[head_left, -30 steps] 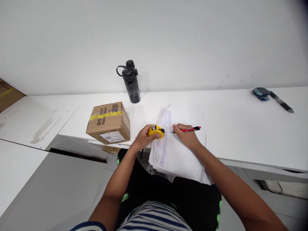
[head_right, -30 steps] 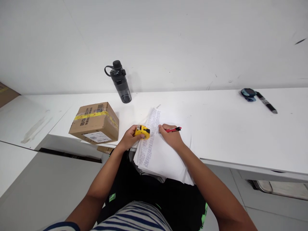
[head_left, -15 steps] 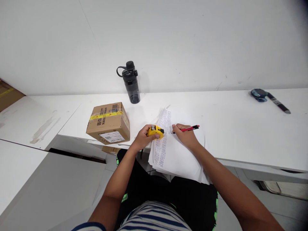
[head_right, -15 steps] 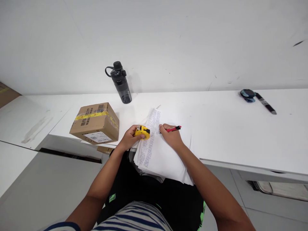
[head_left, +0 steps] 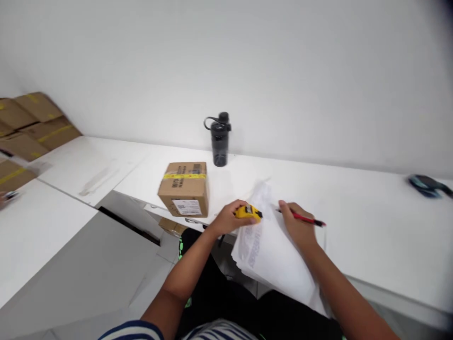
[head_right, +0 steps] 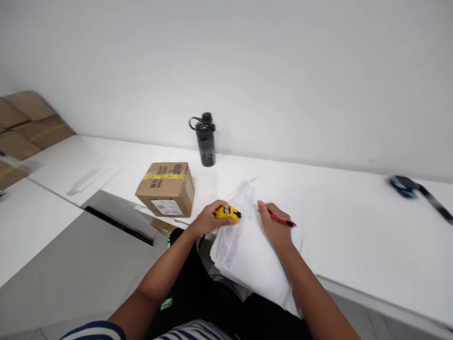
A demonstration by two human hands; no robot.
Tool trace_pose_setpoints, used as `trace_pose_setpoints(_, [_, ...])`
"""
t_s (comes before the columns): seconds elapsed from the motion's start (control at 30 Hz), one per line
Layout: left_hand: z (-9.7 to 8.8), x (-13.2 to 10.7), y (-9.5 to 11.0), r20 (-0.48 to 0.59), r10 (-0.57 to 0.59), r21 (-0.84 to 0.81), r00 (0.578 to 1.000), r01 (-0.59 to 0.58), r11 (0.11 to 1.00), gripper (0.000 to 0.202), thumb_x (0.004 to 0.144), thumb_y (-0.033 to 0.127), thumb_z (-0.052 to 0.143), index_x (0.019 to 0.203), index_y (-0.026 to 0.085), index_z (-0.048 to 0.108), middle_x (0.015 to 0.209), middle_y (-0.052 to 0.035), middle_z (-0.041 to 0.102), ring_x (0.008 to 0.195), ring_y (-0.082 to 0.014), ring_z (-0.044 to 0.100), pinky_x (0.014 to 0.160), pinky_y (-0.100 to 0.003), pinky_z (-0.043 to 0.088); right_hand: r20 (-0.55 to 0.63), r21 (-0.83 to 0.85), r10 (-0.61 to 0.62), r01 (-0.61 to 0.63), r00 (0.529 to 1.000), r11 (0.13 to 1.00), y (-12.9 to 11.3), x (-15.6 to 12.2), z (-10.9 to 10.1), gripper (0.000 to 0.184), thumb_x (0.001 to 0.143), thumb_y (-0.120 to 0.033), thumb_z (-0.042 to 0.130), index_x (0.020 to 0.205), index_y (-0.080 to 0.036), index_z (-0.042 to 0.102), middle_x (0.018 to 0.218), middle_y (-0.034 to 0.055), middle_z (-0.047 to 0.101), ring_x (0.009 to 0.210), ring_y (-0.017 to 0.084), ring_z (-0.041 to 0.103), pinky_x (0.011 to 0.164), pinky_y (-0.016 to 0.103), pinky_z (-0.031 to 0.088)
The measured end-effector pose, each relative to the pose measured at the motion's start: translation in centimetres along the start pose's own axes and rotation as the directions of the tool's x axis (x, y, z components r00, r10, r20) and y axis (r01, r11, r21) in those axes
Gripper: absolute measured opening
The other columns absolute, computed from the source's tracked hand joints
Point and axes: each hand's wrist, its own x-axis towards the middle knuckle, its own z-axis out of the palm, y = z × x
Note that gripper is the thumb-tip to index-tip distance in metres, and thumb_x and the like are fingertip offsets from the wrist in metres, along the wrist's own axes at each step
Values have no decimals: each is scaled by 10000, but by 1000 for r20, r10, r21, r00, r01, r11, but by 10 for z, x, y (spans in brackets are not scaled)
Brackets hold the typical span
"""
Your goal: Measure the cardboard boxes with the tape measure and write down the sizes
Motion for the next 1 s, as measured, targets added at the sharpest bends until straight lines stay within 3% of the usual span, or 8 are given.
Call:
trace_pose_setpoints(0.1, [0,-8,3,-3,25,66,1000,-25,997,554,641,501,802,1063,181,639,952,-32,660,820,-154,601,705,-253,458,-197,-248,-102,51,975,967,14,7,2,403,882,-494,464,1057,-190,662,1054,129,654,881,278,626,709,380,474])
trace_pose_setpoints(0.23, [2,-16,3,-27,221,274,975,-206,939,543,670,568,761,1043,183,672,992,-65,688,902,-204,629,788,-315,491,31,-470,-152,149,988,870,22,21,4,460,852,-282,412,1260,-186,600,1180,175,608,958,326,620,676,427,494])
trace_pose_setpoints(0.4, [10,-40,25,-95,678,448,729,-577,683,594,683,652,710,1077,210,670,1003,-92,728,1021,-252,630,967,-412,466,247,135,-192,162,950,977,-21,-4,-12,539,860,-524,492,1324,-252,520,1279,151,601,1099,311,610,867,471,508])
trace_pose_setpoints(0.53, [12,-77,65,-314,770,350,555,-686,638,663,725,738,573,1176,256,633,1138,-95,677,1208,-275,522,1087,-461,373,528,588,-386,2,757,809,-82,-57,-18,958,647,-819,597,1437,-310,407,1304,147,605,1164,346,600,894,478,517])
trace_pose_setpoints(0.6, [10,-93,80,-411,704,308,580,-638,706,655,766,751,496,1188,270,636,1282,-104,587,1318,-295,406,1150,-490,275,521,604,-395,0,756,797,-108,-78,-11,862,650,-702,716,1378,-303,480,1263,134,636,1111,340,632,892,470,529])
trace_pose_setpoints(0.67, [2,-106,90,-476,572,217,668,-541,813,630,794,717,515,1233,275,606,1365,-107,503,1335,-300,375,1146,-490,270,456,583,-364,36,813,812,-128,-88,0,642,737,-550,739,1284,-275,547,1186,119,675,1040,311,665,878,456,546])
trace_pose_setpoints(0.8, [-33,-125,97,-472,218,-100,854,-297,950,558,729,567,727,1141,219,585,1125,-85,613,1040,-221,570,955,-395,427,362,505,-407,191,838,842,-150,-80,20,518,781,-437,735,1226,-258,541,1132,95,681,966,270,678,806,421,578])
trace_pose_setpoints(1.0, [-97,-152,103,-132,-32,-306,991,-10,952,491,576,413,871,831,175,525,708,44,533,623,-69,472,613,-228,377,603,305,-597,538,530,786,-173,-54,15,444,817,-388,694,1233,-293,568,1213,77,659,1039,246,657,836,359,564])
